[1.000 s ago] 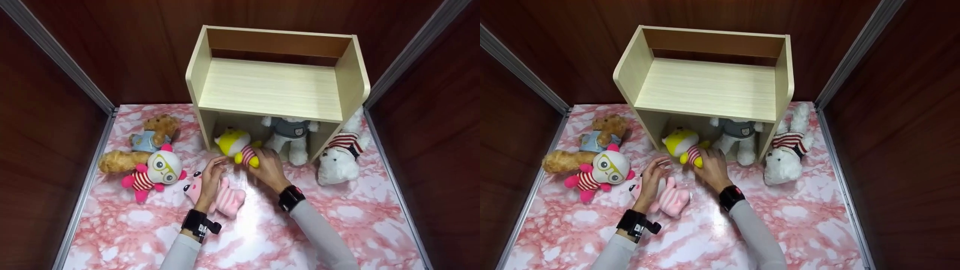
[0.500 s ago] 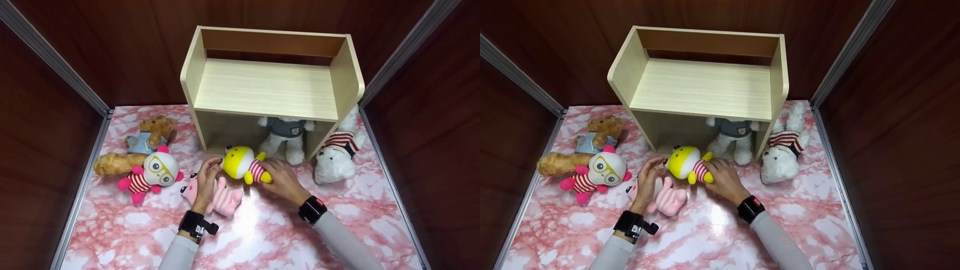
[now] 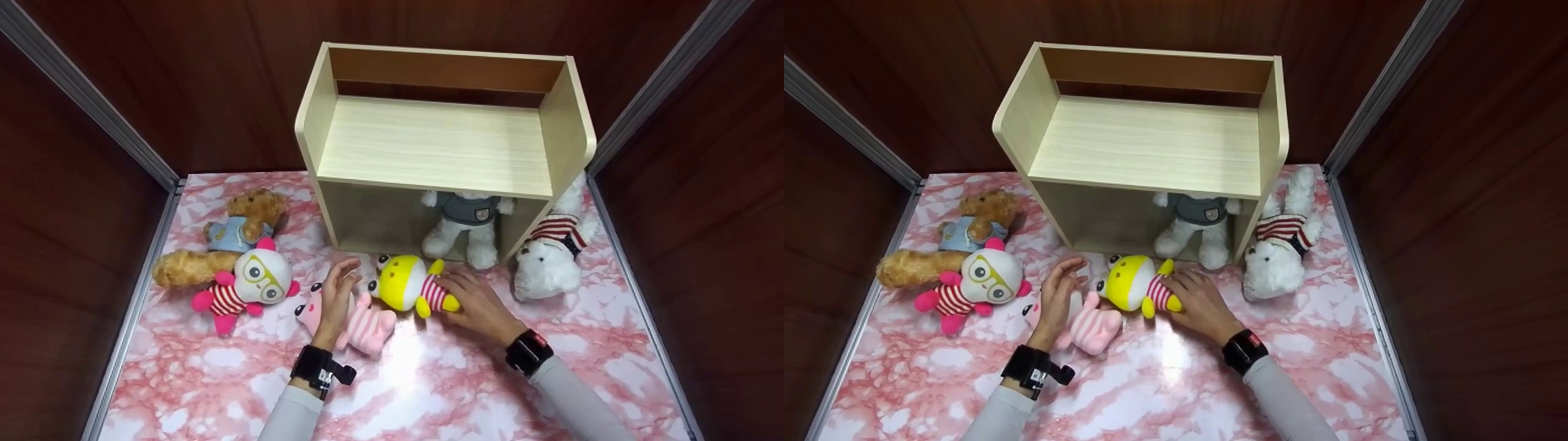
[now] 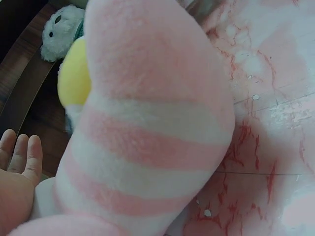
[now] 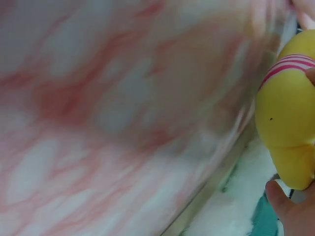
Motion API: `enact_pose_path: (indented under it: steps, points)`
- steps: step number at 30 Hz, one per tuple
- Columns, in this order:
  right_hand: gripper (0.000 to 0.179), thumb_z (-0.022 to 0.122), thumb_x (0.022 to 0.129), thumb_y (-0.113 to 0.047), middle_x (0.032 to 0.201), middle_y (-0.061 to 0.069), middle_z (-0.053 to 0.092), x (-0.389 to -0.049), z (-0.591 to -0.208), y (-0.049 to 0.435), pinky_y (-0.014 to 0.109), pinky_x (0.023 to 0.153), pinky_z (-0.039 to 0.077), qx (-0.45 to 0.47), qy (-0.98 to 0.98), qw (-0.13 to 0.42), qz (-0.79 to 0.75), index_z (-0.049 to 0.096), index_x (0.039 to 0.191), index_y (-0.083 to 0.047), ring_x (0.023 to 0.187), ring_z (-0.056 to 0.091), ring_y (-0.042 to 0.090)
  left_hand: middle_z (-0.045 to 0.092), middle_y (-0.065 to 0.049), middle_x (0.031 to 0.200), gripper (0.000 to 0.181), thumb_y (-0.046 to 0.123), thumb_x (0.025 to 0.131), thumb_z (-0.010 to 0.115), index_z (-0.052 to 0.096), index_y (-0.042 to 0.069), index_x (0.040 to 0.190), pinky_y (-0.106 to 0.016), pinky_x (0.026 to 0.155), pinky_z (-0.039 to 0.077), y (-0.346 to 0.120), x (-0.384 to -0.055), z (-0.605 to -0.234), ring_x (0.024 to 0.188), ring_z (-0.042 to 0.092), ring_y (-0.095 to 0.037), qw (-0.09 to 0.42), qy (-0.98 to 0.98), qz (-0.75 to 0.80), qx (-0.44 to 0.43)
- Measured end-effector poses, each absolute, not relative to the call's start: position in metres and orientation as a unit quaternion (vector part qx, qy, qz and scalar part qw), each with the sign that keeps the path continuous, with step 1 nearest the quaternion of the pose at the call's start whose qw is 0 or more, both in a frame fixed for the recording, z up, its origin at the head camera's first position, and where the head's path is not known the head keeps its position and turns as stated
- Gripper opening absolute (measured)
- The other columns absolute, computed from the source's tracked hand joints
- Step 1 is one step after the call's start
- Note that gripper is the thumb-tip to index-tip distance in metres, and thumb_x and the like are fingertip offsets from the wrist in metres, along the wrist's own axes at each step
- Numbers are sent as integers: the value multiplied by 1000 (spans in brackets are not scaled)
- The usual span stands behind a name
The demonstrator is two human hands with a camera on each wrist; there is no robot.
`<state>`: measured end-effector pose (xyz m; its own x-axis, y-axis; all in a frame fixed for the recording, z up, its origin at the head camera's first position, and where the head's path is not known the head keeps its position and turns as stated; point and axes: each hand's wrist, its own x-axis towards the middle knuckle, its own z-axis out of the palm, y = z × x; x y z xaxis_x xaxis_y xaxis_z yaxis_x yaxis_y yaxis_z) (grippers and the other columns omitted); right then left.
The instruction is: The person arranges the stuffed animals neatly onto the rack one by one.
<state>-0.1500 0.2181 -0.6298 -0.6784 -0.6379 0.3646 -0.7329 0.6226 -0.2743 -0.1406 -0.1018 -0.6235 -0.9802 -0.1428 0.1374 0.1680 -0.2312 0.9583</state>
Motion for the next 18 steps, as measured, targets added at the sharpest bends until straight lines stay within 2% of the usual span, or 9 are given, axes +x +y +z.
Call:
enact_pose_path:
  steps: [7,10,12,15,18]
  points:
    - [69,84,86,-39,141,14,61,-148,-633,227,60,111,42,390,-904,93,151,59,144,-11,135,51,38,55,-28,135,35,-8,96,48,55,-17,129,-36,102,52,-101,-142,-624,128,54,-40,98,-612,-785,-10]
    - [76,83,86,-45,145,16,57,-147,-632,229,64,110,41,391,-906,84,141,55,149,-13,137,48,40,55,-29,134,35,-8,96,48,55,-17,129,-36,102,53,-101,-142,-624,128,54,-41,98,-612,-785,-9]
    - [81,83,85,-49,147,16,55,-146,-630,231,66,110,39,389,-908,78,137,52,152,-15,139,46,40,55,-29,135,36,-8,96,48,55,-17,130,-40,104,52,-101,-141,-623,128,53,-41,96,-613,-784,-12]
    - [85,82,83,-56,152,17,51,-143,-624,237,68,110,38,381,-911,80,137,51,153,-19,141,43,41,55,-30,134,36,-7,95,49,55,-18,129,-45,105,51,-101,-141,-623,127,54,-41,96,-613,-784,-14]
    - [82,80,85,-55,155,16,49,-141,-613,246,71,110,35,373,-912,96,143,51,153,-20,144,41,42,55,-32,133,35,-6,96,50,56,-17,129,-47,105,51,-102,-141,-623,126,54,-43,98,-615,-782,-15]
